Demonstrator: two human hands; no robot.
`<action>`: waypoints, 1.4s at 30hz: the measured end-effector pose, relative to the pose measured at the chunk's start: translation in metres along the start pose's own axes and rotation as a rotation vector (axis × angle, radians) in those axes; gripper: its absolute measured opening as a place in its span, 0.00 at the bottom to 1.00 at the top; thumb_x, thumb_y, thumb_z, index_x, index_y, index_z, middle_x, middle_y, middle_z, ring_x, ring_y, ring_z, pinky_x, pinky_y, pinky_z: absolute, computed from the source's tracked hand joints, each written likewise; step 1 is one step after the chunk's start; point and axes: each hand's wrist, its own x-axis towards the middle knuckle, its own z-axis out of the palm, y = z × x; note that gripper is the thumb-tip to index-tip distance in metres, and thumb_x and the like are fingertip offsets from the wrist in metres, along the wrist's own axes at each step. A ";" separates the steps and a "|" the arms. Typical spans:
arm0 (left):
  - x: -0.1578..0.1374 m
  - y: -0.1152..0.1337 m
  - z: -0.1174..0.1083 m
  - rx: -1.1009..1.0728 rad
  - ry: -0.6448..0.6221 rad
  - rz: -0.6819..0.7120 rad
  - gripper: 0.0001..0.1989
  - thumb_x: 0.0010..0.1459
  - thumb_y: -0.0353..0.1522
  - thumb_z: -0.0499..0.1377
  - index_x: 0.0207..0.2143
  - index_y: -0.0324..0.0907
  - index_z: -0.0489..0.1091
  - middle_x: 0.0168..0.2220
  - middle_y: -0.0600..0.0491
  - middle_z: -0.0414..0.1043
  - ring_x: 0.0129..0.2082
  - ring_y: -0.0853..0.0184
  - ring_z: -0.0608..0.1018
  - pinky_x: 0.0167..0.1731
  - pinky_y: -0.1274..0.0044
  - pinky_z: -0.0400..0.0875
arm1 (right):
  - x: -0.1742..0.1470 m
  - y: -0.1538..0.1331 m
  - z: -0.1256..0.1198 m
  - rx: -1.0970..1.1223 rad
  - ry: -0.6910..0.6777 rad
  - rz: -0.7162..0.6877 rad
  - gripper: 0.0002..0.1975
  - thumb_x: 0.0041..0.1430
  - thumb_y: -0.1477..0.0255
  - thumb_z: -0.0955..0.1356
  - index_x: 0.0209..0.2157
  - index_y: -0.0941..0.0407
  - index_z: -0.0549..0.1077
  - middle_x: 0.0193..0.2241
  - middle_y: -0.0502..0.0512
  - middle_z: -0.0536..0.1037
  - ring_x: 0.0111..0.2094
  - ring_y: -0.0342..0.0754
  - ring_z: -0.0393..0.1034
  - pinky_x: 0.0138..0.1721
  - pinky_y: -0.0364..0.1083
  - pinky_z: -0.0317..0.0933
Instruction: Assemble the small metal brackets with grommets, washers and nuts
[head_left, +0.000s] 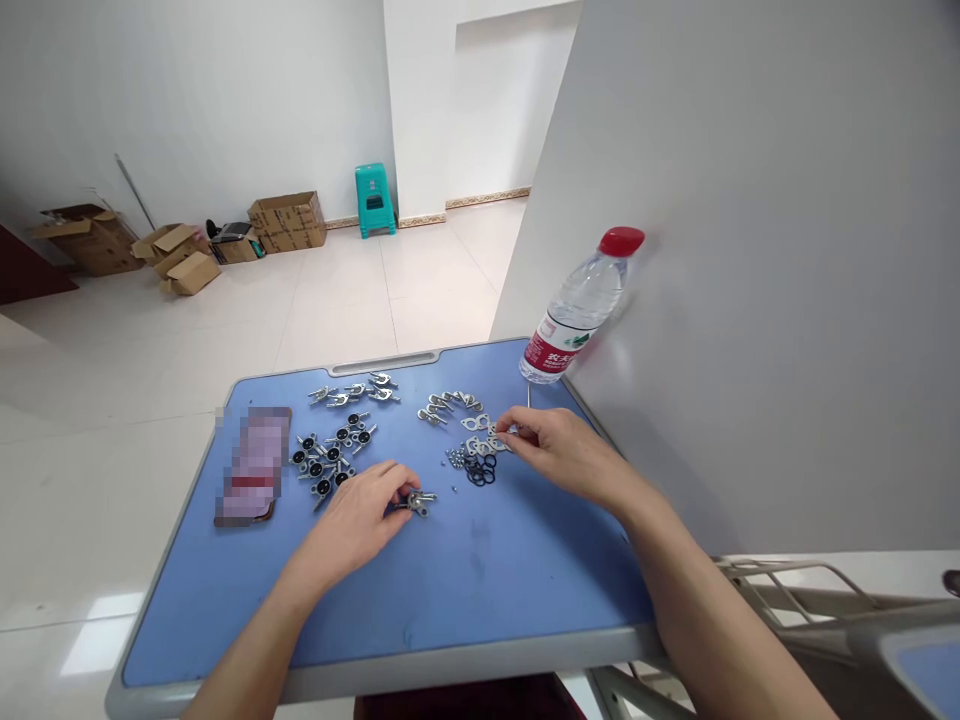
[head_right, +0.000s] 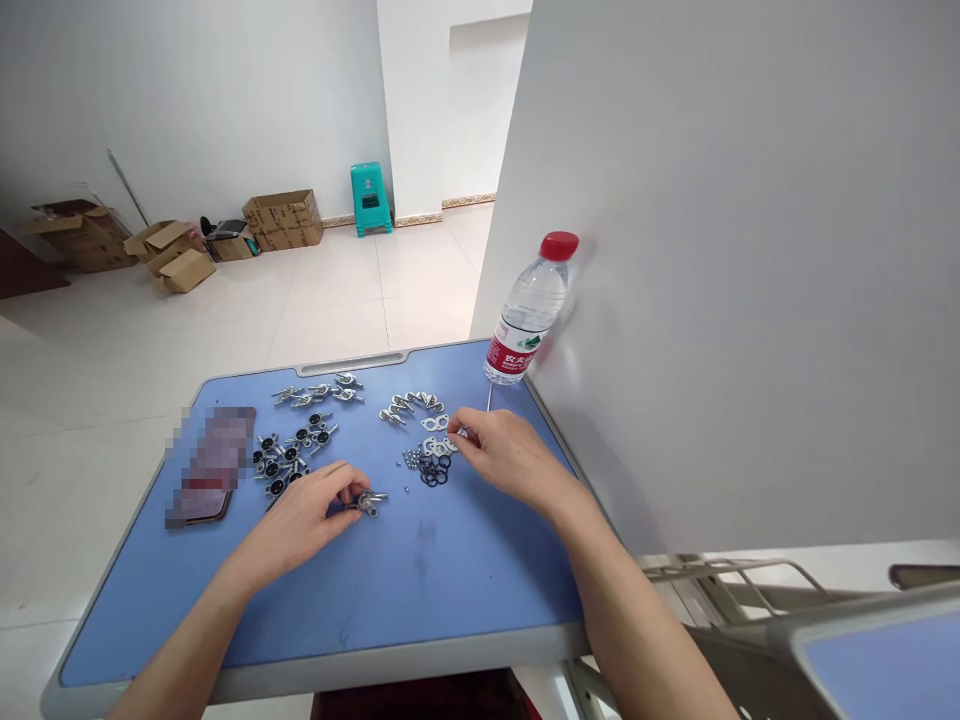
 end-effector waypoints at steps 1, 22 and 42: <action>0.000 0.000 0.000 0.008 -0.008 0.008 0.11 0.56 0.25 0.53 0.39 0.46 0.67 0.38 0.56 0.70 0.36 0.65 0.73 0.35 0.75 0.65 | 0.000 0.001 -0.001 -0.005 0.003 0.005 0.11 0.61 0.67 0.61 0.33 0.54 0.73 0.20 0.48 0.71 0.21 0.44 0.61 0.26 0.43 0.50; 0.001 -0.001 -0.003 0.030 -0.057 0.034 0.07 0.60 0.26 0.51 0.38 0.45 0.65 0.38 0.55 0.68 0.33 0.67 0.71 0.31 0.77 0.63 | 0.004 0.004 -0.005 -0.111 -0.047 0.068 0.09 0.60 0.75 0.64 0.35 0.53 0.76 0.22 0.49 0.74 0.24 0.44 0.65 0.26 0.42 0.49; 0.003 -0.001 -0.003 0.032 -0.051 0.025 0.05 0.59 0.27 0.52 0.36 0.45 0.65 0.36 0.55 0.68 0.34 0.66 0.71 0.33 0.76 0.64 | 0.008 -0.001 0.017 -0.214 -0.161 -0.017 0.08 0.56 0.80 0.63 0.30 0.55 0.72 0.25 0.53 0.76 0.27 0.46 0.68 0.25 0.43 0.45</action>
